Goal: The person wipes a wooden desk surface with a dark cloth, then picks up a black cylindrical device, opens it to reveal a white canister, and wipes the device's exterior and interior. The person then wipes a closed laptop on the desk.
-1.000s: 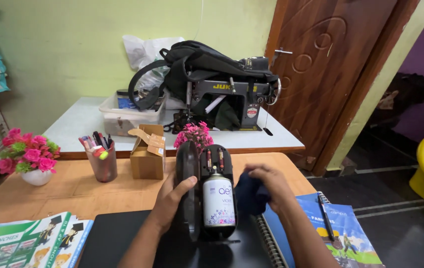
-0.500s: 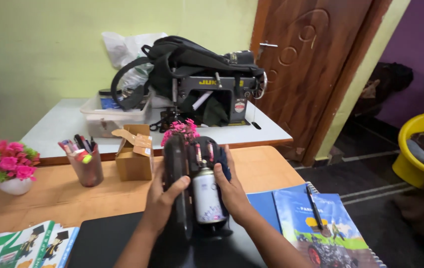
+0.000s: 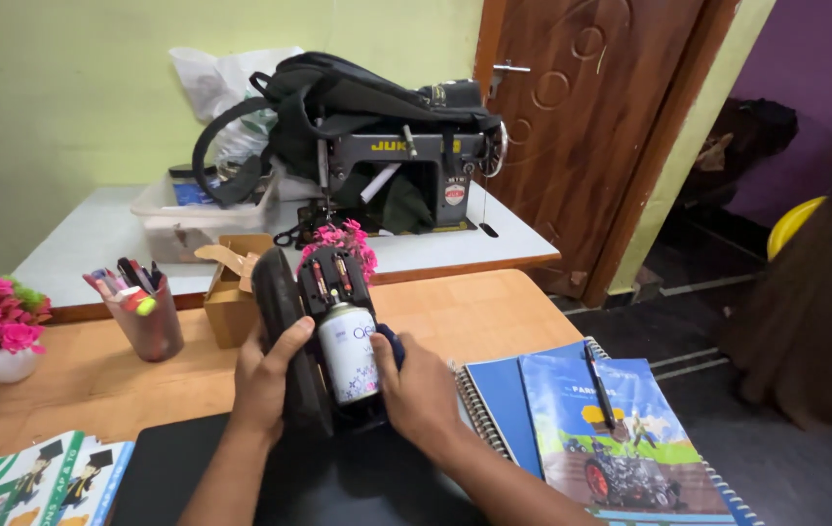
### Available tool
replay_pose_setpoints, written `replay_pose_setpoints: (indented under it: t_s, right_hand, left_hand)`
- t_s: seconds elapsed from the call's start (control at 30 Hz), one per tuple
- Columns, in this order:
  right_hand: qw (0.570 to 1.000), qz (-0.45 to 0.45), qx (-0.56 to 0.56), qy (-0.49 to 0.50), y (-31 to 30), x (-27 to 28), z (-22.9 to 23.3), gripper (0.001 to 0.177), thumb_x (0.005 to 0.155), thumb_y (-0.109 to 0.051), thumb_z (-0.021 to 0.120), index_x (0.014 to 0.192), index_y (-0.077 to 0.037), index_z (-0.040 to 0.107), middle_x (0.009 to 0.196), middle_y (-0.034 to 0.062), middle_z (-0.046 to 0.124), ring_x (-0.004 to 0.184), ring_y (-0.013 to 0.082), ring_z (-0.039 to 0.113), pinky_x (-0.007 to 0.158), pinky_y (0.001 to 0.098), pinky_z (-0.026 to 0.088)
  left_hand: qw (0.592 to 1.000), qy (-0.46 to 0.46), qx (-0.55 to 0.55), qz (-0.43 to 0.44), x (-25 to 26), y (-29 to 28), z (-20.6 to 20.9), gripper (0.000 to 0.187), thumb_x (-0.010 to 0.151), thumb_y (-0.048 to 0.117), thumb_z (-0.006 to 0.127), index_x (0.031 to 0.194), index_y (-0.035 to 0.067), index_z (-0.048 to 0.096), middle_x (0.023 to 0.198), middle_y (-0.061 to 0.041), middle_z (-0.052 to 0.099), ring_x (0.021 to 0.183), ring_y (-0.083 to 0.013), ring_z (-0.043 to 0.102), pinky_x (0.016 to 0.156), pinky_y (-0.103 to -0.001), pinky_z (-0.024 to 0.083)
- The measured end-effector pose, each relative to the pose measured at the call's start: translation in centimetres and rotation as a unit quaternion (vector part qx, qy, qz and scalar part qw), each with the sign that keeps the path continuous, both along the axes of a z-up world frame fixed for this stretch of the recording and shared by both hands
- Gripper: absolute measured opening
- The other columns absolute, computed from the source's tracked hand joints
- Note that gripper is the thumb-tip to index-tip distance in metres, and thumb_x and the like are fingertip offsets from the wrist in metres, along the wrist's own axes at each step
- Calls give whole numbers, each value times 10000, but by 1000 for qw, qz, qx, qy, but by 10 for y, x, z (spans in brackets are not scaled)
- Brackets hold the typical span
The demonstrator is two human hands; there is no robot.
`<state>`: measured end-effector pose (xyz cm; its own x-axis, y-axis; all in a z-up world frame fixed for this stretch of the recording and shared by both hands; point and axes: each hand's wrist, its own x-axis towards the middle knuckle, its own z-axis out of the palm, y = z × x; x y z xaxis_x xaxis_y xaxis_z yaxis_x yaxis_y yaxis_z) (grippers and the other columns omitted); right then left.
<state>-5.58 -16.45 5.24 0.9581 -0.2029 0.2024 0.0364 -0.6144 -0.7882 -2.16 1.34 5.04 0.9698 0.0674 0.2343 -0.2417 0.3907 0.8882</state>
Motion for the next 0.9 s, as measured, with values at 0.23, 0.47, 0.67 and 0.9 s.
replay_pose_setpoints:
  t_s: [0.23, 0.47, 0.67, 0.9]
  right_hand:
    - [930, 103, -125, -329, 9, -32, 14, 399, 914, -437, 720, 914, -55, 605, 806, 170, 640, 748, 396, 640, 656, 488, 503]
    - [867, 279, -235, -341, -22, -20, 28, 407, 874, -435, 791, 692, -89, 681, 664, 104, 638, 638, 308, 636, 605, 417, 490]
    - [906, 293, -286, -104, -42, -20, 55, 422, 851, -406, 773, 627, -56, 701, 565, 156, 610, 522, 336, 596, 546, 446, 480]
    - [832, 382, -314, -253, 1, -45, 26, 359, 867, -348, 765, 683, -50, 686, 682, 115, 661, 742, 330, 650, 717, 451, 526]
  left_hand:
    - [1000, -10, 21, 13, 4, 1, -6, 440, 859, 277, 730, 1219, 43, 638, 1006, -42, 679, 821, -138, 655, 706, -287, 548]
    - [1000, 6, 25, 3, 4, 8, -6, 466, 846, 323, 728, 1206, 41, 644, 985, -41, 683, 816, -139, 673, 715, -295, 572]
    - [999, -17, 36, 10, 6, 5, -6, 474, 831, 315, 743, 1205, 40, 650, 1008, -39, 690, 858, -131, 666, 763, -279, 557]
    - [991, -43, 112, 54, 2, 1, -3, 475, 794, 274, 791, 1155, 0, 648, 1006, -74, 699, 852, -154, 656, 757, -298, 554]
